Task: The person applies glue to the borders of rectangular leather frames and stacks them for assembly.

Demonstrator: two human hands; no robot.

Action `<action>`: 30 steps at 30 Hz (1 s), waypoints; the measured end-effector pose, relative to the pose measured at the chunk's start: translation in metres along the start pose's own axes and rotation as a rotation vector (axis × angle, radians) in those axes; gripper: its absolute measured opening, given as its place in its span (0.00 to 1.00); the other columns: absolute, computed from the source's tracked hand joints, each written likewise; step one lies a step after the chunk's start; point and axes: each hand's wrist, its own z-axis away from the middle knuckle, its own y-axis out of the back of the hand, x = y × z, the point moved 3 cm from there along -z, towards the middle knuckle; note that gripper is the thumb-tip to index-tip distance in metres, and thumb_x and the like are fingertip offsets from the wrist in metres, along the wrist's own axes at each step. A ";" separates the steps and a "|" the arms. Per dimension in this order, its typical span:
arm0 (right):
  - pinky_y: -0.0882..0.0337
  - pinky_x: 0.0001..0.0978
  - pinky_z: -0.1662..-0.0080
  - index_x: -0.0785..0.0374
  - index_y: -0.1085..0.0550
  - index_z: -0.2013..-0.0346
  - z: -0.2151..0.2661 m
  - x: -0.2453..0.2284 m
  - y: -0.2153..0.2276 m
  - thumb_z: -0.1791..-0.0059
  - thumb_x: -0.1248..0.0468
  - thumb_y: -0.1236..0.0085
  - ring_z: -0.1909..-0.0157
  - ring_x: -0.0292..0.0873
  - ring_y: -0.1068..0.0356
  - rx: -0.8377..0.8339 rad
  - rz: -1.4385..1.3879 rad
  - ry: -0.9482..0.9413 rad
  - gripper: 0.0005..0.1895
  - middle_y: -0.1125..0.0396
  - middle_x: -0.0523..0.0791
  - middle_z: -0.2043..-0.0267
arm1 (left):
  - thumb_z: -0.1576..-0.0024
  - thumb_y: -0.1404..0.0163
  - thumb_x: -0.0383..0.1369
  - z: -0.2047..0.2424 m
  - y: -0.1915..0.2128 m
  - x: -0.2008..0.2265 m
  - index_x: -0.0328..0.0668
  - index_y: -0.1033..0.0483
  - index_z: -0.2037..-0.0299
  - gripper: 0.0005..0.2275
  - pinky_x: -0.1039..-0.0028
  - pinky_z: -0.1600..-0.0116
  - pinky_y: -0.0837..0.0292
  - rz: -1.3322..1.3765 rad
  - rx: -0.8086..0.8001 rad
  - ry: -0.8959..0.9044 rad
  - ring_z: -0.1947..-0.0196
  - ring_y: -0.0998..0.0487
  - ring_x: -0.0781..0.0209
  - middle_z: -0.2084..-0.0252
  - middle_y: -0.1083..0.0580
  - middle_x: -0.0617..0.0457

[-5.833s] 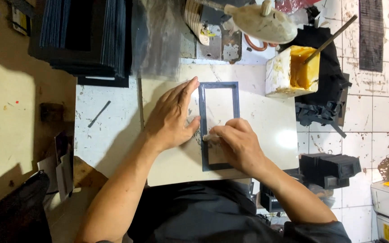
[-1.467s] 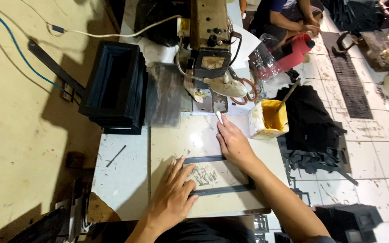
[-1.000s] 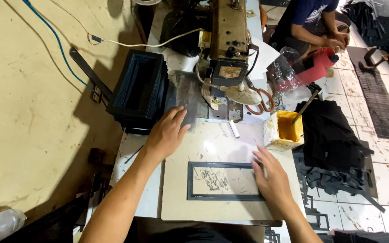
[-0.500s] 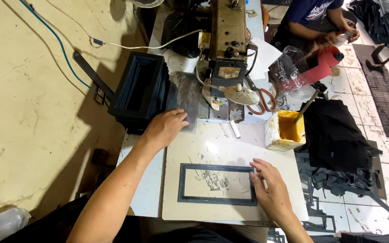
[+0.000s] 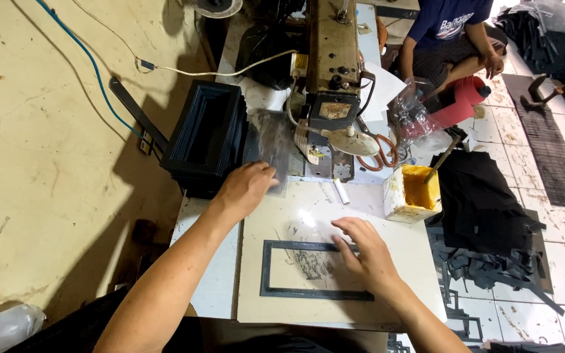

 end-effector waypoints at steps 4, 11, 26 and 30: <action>0.28 0.35 0.50 0.63 0.25 0.48 -0.021 0.000 -0.015 0.49 0.63 0.42 0.52 0.46 0.27 -0.032 -0.018 0.072 0.15 0.28 0.48 0.51 | 0.39 0.50 0.35 -0.009 0.028 0.022 0.26 0.25 0.48 0.16 0.62 0.45 0.23 0.007 -0.132 0.070 0.48 0.22 0.44 0.48 0.25 0.34; 0.26 0.36 0.55 0.65 0.25 0.50 -0.064 -0.003 -0.024 0.49 0.64 0.42 0.57 0.45 0.26 -0.068 -0.086 0.007 0.14 0.27 0.49 0.54 | 0.36 0.53 0.32 -0.026 0.029 0.014 0.29 0.23 0.54 0.11 0.62 0.51 0.22 0.045 -0.221 0.053 0.57 0.19 0.50 0.56 0.23 0.40; 0.28 0.40 0.50 0.67 0.27 0.50 -0.081 -0.013 -0.023 0.53 0.71 0.38 0.51 0.53 0.28 -0.003 -0.085 0.200 0.17 0.29 0.51 0.51 | 0.43 0.47 0.26 -0.173 -0.045 -0.088 0.34 0.22 0.45 0.15 0.64 0.42 0.23 -0.299 -0.665 0.297 0.42 0.23 0.44 0.39 0.27 0.38; 0.30 0.42 0.47 0.66 0.28 0.45 -0.093 -0.011 -0.035 0.57 0.72 0.39 0.47 0.55 0.32 -0.037 0.000 0.292 0.24 0.32 0.52 0.46 | 0.43 0.44 0.31 -0.172 -0.044 -0.089 0.35 0.24 0.43 0.18 0.63 0.41 0.24 -0.277 -0.679 0.338 0.41 0.24 0.43 0.38 0.28 0.39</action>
